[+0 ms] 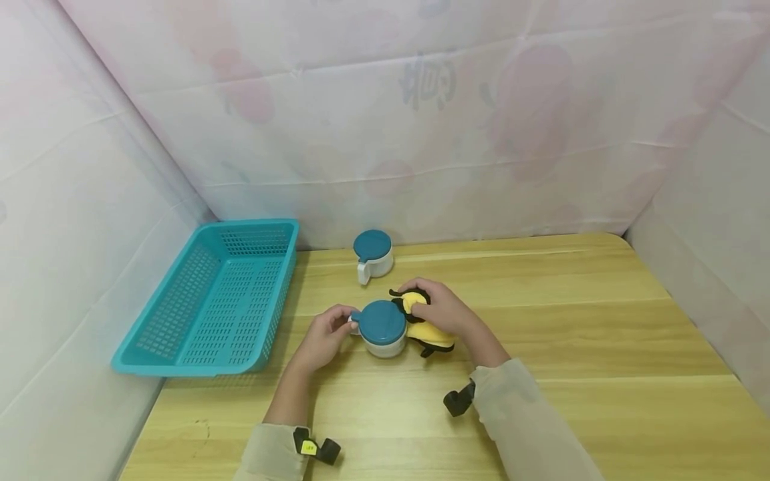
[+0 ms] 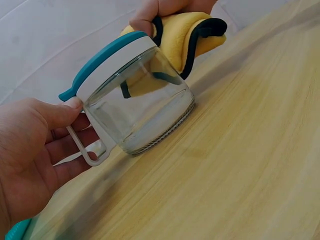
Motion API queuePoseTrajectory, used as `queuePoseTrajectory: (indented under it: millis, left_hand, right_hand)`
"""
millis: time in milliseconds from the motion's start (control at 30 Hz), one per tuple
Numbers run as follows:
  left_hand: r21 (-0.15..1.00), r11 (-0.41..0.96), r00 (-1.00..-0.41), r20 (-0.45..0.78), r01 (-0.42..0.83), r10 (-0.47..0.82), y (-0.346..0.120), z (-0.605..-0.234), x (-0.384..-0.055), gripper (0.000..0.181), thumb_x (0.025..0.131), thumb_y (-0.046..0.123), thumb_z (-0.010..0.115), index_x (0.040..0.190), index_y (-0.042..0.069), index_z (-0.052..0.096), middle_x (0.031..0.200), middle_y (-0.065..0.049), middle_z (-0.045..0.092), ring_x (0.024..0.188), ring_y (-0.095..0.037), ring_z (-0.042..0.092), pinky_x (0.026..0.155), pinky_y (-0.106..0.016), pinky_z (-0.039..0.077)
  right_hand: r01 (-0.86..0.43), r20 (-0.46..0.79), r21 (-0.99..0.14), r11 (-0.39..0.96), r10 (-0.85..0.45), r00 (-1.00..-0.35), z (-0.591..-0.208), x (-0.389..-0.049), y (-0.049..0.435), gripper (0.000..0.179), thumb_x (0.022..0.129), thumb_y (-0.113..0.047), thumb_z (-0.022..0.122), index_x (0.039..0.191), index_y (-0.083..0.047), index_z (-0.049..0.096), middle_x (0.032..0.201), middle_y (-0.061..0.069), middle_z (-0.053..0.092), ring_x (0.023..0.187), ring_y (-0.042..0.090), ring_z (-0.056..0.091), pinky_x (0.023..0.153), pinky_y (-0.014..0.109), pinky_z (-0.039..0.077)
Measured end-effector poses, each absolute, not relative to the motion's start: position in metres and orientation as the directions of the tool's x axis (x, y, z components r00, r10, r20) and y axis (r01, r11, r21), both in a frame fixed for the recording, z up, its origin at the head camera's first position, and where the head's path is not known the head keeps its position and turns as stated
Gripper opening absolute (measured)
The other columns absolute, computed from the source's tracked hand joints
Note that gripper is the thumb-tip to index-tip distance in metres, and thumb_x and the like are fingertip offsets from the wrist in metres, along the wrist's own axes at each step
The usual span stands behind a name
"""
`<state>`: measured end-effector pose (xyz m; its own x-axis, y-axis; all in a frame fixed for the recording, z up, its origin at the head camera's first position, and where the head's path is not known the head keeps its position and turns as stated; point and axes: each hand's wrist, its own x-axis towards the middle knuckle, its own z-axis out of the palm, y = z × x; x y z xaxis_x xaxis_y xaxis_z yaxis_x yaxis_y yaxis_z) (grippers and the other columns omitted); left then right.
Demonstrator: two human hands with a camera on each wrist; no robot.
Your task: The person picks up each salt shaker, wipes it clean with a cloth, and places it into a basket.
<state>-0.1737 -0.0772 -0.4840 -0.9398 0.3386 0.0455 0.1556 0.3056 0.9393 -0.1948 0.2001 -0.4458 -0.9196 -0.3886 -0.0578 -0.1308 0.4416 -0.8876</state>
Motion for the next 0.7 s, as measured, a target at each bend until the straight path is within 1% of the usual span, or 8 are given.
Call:
queuePoseTrajectory:
  millis: [67,100,233,300,400,533,700]
  left_hand:
    - [0.935,0.316,-0.939,0.044,0.159,0.341,-0.077,-0.484,-0.174,0.019,0.099,0.003,0.056,0.115,0.003,0.065,0.11,-0.011,0.063,0.097,-0.018,0.054,0.085,-0.028,0.051]
    - [0.935,0.316,-0.938,0.047,0.163,0.344,-0.077,-0.484,-0.174,0.019,0.099,0.002,0.055,0.115,0.002,0.064,0.111,-0.012,0.063,0.097,-0.019,0.054,0.085,-0.028,0.051]
    - [0.939,0.298,-0.937,0.059,0.169,0.346,-0.077,-0.485,-0.174,0.018,0.099,0.004,0.057,0.114,0.003,0.065,0.113,-0.011,0.063,0.1,-0.019,0.055,0.086,-0.027,0.051]
    - [0.946,0.279,-0.936,0.065,0.168,0.346,-0.078,-0.485,-0.174,0.017,0.099,0.007,0.058,0.114,0.006,0.066,0.114,-0.009,0.063,0.101,-0.018,0.056,0.087,-0.027,0.051]
    - [0.948,0.265,-0.934,0.074,0.174,0.351,-0.078,-0.486,-0.174,0.017,0.099,0.01,0.058,0.113,0.008,0.066,0.113,-0.007,0.064,0.101,-0.017,0.057,0.087,-0.026,0.052]
    - [0.947,0.266,-0.93,0.079,0.183,0.358,-0.08,-0.487,-0.174,0.016,0.099,0.011,0.058,0.113,0.01,0.067,0.113,-0.005,0.064,0.102,-0.018,0.058,0.088,-0.026,0.053]
    - [0.942,0.277,-0.926,0.077,0.189,0.371,-0.082,-0.488,-0.175,0.018,0.099,0.011,0.058,0.115,0.012,0.067,0.113,-0.002,0.064,0.104,-0.017,0.058,0.089,-0.025,0.053]
  right_hand:
    - [-0.113,-0.07,-0.893,0.435,-0.384,-0.921,-0.45,-0.196,0.2,0.038,0.091,-0.003,0.052,0.126,-0.017,0.06,0.119,0.013,0.056,0.057,0.015,0.039,0.059,0.029,0.042]
    - [-0.103,-0.076,-0.896,0.432,-0.379,-0.922,-0.452,-0.197,0.2,0.038,0.091,-0.004,0.052,0.126,-0.017,0.061,0.122,0.012,0.056,0.056,0.015,0.038,0.059,0.029,0.042]
    - [-0.096,-0.088,-0.896,0.434,-0.385,-0.919,-0.459,-0.2,0.2,0.038,0.091,-0.003,0.052,0.126,-0.016,0.061,0.129,0.014,0.055,0.06,0.016,0.043,0.061,0.03,0.044]
    - [-0.088,-0.099,-0.894,0.439,-0.386,-0.917,-0.463,-0.201,0.2,0.038,0.091,-0.003,0.052,0.126,-0.016,0.061,0.132,0.013,0.054,0.065,0.019,0.047,0.064,0.03,0.046]
    - [-0.09,-0.107,-0.892,0.444,-0.399,-0.911,-0.467,-0.203,0.199,0.038,0.091,-0.003,0.053,0.126,-0.015,0.061,0.134,0.013,0.054,0.08,0.022,0.052,0.07,0.031,0.047]
    - [-0.102,-0.114,-0.888,0.448,-0.431,-0.895,-0.469,-0.203,0.197,0.038,0.09,0.0,0.053,0.124,-0.015,0.062,0.133,0.011,0.056,0.096,0.025,0.053,0.078,0.033,0.048]
    - [-0.12,-0.126,-0.868,0.482,-0.447,-0.885,-0.472,-0.203,0.194,0.037,0.09,0.0,0.055,0.121,-0.02,0.063,0.128,0.005,0.059,0.104,0.025,0.054,0.085,0.036,0.049]
